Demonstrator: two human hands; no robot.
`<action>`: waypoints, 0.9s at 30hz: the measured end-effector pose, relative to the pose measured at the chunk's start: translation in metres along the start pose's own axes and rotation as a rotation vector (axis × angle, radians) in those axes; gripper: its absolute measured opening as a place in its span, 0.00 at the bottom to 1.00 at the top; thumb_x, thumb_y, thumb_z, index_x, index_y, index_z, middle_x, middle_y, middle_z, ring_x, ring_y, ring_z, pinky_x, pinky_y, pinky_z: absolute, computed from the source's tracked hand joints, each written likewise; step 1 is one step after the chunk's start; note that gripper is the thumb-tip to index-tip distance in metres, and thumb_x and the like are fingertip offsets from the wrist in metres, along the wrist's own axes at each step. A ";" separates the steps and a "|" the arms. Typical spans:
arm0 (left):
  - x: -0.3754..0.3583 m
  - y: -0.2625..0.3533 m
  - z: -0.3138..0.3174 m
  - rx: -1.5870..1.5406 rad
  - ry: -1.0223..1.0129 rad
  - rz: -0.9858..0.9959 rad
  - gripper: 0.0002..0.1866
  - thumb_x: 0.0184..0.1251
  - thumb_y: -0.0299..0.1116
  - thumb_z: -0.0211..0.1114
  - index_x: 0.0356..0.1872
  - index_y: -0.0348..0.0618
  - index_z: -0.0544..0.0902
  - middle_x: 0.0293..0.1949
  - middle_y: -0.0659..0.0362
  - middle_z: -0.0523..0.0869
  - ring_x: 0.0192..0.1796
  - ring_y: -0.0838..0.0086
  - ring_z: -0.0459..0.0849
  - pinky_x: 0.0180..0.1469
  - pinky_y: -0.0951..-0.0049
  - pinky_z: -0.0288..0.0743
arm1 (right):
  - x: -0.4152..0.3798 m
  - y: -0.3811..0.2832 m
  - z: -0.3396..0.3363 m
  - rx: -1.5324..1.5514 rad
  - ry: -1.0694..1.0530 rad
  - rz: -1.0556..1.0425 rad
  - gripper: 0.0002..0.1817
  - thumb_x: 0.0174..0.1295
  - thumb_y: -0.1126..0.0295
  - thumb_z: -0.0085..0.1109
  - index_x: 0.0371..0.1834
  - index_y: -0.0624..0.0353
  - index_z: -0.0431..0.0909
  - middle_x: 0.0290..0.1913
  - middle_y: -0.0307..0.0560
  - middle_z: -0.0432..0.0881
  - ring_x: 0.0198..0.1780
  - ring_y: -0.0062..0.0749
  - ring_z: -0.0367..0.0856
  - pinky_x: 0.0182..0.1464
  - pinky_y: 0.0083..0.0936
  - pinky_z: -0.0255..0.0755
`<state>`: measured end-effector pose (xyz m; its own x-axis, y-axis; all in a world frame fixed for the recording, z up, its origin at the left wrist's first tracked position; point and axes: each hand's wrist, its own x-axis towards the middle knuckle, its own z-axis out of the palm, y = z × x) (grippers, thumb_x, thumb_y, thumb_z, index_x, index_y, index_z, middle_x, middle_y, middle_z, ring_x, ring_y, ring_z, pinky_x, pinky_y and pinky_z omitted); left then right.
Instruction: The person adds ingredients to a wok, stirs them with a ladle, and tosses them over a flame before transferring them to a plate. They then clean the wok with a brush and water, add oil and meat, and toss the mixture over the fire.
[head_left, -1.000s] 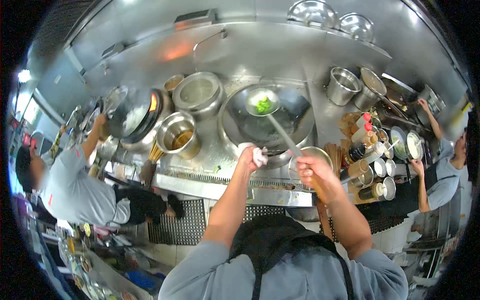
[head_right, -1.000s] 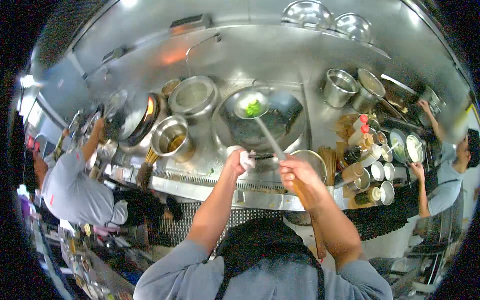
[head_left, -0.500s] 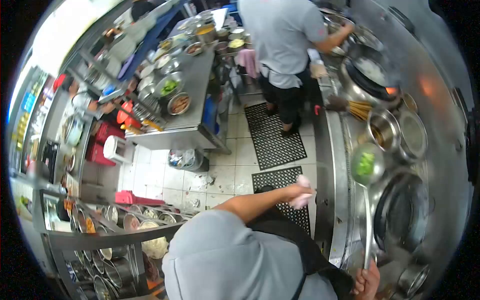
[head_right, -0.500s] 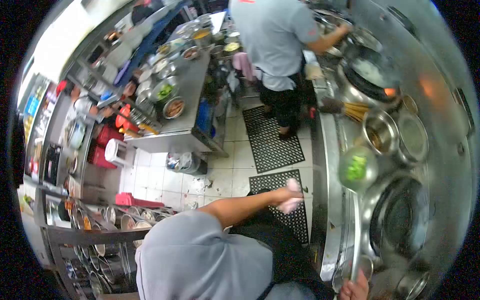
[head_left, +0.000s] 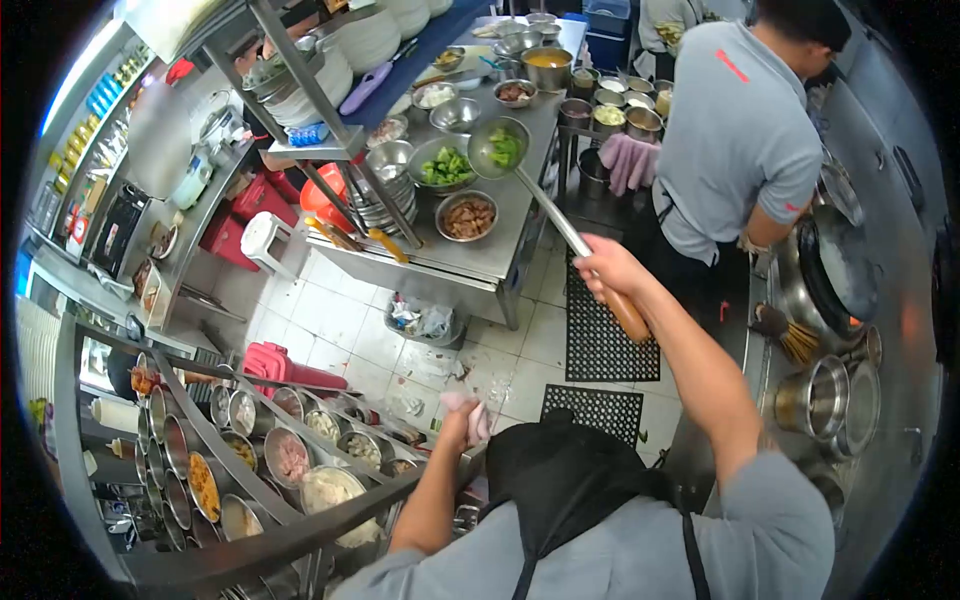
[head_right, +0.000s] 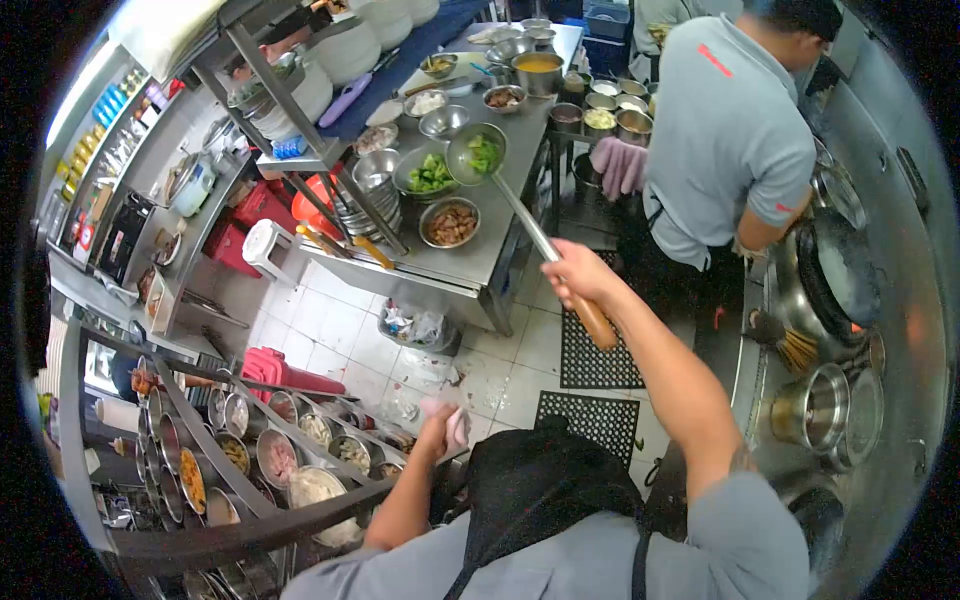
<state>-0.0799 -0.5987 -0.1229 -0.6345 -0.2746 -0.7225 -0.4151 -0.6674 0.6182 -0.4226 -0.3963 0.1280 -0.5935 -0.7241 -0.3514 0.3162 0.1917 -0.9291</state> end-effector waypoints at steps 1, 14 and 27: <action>-0.005 -0.002 -0.009 -0.045 0.029 0.001 0.15 0.70 0.42 0.57 0.39 0.37 0.79 0.32 0.53 0.84 0.31 0.64 0.84 0.37 0.66 0.80 | 0.035 -0.010 0.004 -0.215 0.006 -0.052 0.21 0.64 0.74 0.50 0.61 0.59 0.68 0.22 0.39 0.71 0.17 0.23 0.71 0.18 0.25 0.70; -0.020 0.017 -0.001 -0.136 0.114 -0.041 0.15 0.69 0.41 0.58 0.38 0.37 0.81 0.30 0.54 0.85 0.30 0.66 0.85 0.31 0.67 0.79 | 0.171 -0.006 0.027 -0.205 0.043 -0.073 0.15 0.60 0.72 0.56 0.51 0.59 0.79 0.30 0.47 0.81 0.28 0.33 0.81 0.32 0.34 0.78; 0.058 0.029 0.082 0.617 -0.345 -0.254 0.12 0.69 0.42 0.55 0.35 0.43 0.77 0.27 0.57 0.81 0.28 0.64 0.81 0.29 0.65 0.76 | -0.445 0.108 0.015 0.809 0.224 0.125 0.30 0.68 0.71 0.51 0.74 0.53 0.58 0.18 0.29 0.63 0.14 0.11 0.62 0.12 0.14 0.56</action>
<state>-0.1822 -0.5772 -0.1209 -0.5968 0.1367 -0.7906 -0.8016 -0.1446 0.5801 -0.1130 -0.0638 0.1854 -0.6245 -0.5647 -0.5395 0.7706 -0.3332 -0.5432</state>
